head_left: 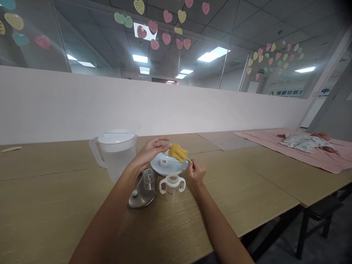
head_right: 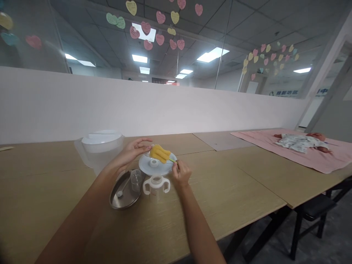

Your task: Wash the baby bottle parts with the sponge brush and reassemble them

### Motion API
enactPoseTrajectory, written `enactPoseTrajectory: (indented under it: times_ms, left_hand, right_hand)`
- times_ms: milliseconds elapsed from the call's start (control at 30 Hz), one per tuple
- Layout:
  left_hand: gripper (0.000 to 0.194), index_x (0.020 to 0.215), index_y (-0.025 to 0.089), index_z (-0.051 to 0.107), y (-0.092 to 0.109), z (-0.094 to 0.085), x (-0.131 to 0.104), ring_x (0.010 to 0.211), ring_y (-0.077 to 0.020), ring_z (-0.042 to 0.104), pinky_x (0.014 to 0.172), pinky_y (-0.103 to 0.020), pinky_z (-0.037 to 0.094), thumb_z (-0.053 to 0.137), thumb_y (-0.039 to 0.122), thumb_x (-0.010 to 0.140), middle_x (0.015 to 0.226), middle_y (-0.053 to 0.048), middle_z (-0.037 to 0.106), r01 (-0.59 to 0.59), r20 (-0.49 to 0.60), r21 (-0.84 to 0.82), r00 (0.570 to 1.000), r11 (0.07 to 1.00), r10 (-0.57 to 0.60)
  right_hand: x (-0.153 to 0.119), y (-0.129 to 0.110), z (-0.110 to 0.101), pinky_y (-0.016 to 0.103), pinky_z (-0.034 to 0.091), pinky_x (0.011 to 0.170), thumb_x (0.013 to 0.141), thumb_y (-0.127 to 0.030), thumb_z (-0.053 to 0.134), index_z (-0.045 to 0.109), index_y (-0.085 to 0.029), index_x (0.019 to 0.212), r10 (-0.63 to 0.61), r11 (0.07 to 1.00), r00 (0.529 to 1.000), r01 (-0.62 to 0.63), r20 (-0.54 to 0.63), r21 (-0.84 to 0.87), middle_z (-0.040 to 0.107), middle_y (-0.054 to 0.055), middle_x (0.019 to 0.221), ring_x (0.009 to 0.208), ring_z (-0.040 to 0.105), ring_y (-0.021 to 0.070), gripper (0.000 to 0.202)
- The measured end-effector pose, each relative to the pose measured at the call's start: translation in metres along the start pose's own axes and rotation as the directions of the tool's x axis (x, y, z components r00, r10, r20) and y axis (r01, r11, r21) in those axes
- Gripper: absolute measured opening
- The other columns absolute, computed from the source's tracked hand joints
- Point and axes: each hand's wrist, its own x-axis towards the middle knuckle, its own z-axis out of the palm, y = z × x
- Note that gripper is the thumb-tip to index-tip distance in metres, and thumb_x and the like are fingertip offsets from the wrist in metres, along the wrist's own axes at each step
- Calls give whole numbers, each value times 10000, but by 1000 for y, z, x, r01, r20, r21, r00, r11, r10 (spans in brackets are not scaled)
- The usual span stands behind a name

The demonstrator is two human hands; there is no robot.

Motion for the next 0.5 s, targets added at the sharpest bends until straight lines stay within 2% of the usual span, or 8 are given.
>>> enactPoseTrajectory:
  times_ms: [167,300,500]
  left_hand:
    - [367,1084,215,583,6,0,-3,832,-141,600,748,-258,451,664,324,743,902,-31,667,54,18,-25,998,998,-53]
    - [369,1107,208,579,9,1,-5,799,-126,596,734,-248,462,643,309,758,915,-28,662,49,27,-20,998,999,-49]
    - [311,1067,181,612,9,2,-5,998,-168,568,806,-256,458,600,301,780,1136,-61,620,-1,25,69,1000,998,-1]
  right_hand:
    - [-1,1,1,228,273,515,891,-268,338,504,-179,614,18,1000,1000,-18,12,-13,448,-20,504,492,387,100,335]
    - [-1,1,1,227,262,507,891,-275,336,500,-177,605,37,999,999,-36,17,-18,437,-22,495,480,373,96,344]
    - [-1,1,0,232,255,514,890,-279,326,491,-178,585,48,998,998,-47,35,-32,441,-15,494,492,380,101,361]
